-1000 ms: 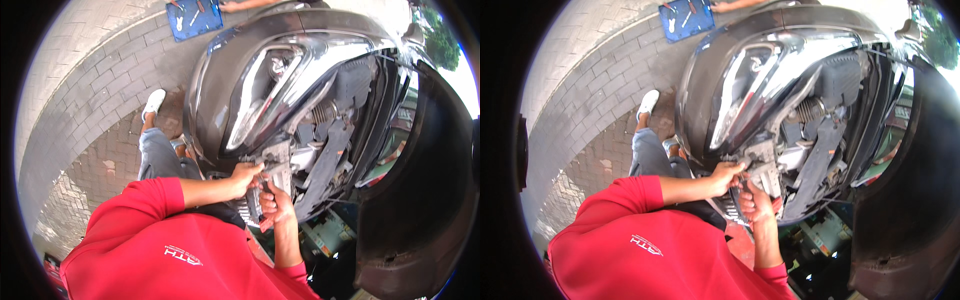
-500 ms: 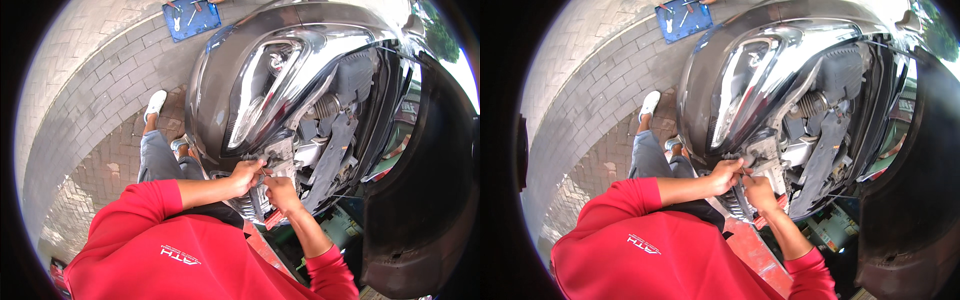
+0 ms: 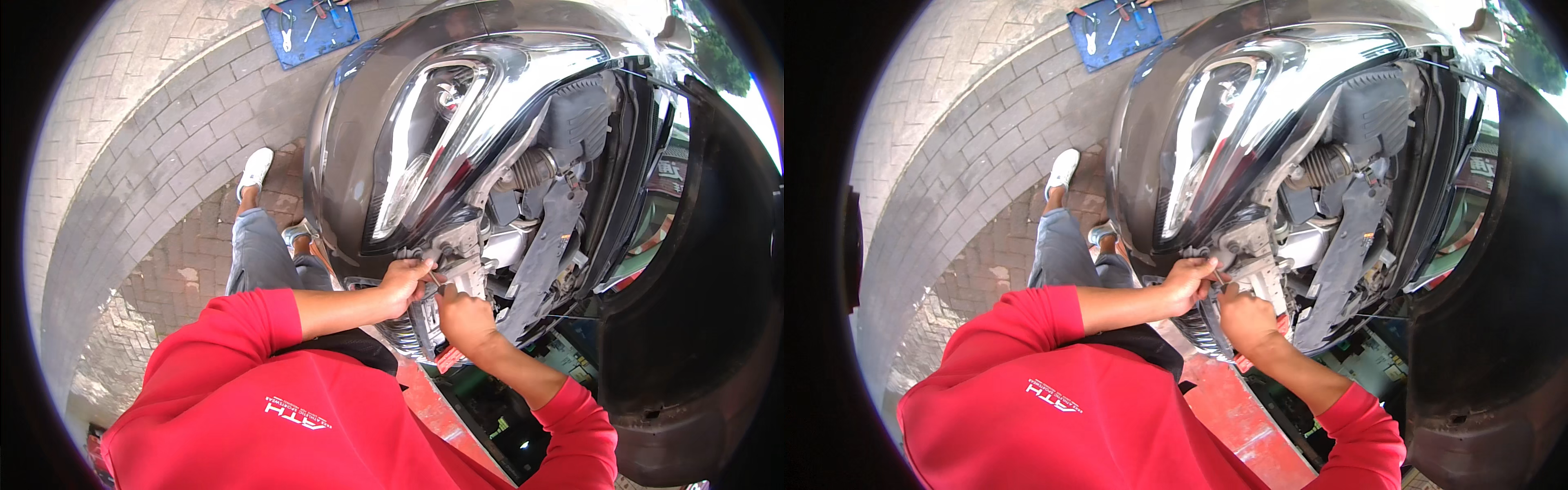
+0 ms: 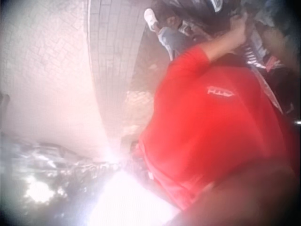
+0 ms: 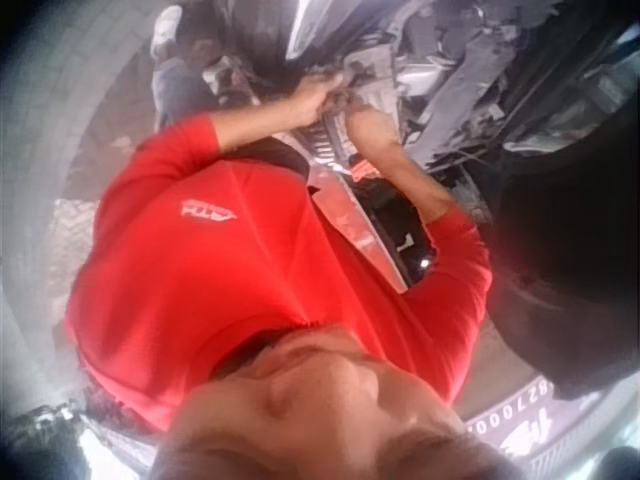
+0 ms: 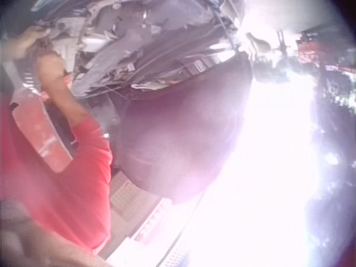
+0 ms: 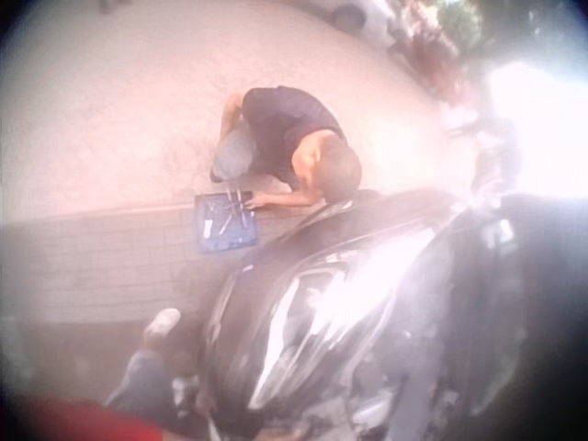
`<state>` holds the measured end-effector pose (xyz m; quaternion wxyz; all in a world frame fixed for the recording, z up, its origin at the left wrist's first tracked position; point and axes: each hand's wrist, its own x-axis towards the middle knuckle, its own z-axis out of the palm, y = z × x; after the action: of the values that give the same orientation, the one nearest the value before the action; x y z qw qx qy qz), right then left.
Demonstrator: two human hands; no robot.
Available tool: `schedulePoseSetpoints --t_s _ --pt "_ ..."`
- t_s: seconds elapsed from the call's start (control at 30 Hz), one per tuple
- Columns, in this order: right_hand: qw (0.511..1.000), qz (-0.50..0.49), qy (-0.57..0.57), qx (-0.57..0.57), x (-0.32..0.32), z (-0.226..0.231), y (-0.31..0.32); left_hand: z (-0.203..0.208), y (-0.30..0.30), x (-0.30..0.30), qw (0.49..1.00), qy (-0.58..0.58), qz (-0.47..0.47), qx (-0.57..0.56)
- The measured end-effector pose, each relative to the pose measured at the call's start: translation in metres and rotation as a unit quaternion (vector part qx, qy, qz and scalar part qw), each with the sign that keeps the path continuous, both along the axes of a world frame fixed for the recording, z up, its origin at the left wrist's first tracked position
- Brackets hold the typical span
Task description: The person installs a front bumper cover on a car with the hood open. They align the cover, insert fasteners by hand, and tighten them with a socket wrench. A coworker works nearby on the wheel area.
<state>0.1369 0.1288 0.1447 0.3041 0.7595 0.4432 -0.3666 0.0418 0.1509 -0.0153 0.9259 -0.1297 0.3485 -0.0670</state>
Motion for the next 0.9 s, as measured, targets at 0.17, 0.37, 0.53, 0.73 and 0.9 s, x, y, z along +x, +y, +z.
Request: schedulePoseSetpoints --t_s 0.17,0.37,0.53,0.73,0.9 --pt "0.662 -0.746 0.07 0.031 0.006 -0.003 0.004 0.004 0.003 0.002 1.0 0.004 0.011 -0.022" --pt "0.617 -0.782 0.074 0.049 -0.014 0.001 0.0 0.006 0.006 0.001 1.0 0.011 -0.013 -0.023" --pt "0.996 0.039 -0.049 -0.07 -0.014 -0.007 0.005 0.0 0.002 0.002 1.0 0.0 -0.015 0.018" --pt "0.984 -0.169 0.053 -0.006 0.011 -0.018 0.01 0.0 0.004 0.004 0.999 0.029 -0.026 -0.005" --pt "0.362 -0.915 0.178 0.019 -0.006 -0.009 -0.006 0.004 0.013 0.004 0.998 0.021 -0.061 0.006"
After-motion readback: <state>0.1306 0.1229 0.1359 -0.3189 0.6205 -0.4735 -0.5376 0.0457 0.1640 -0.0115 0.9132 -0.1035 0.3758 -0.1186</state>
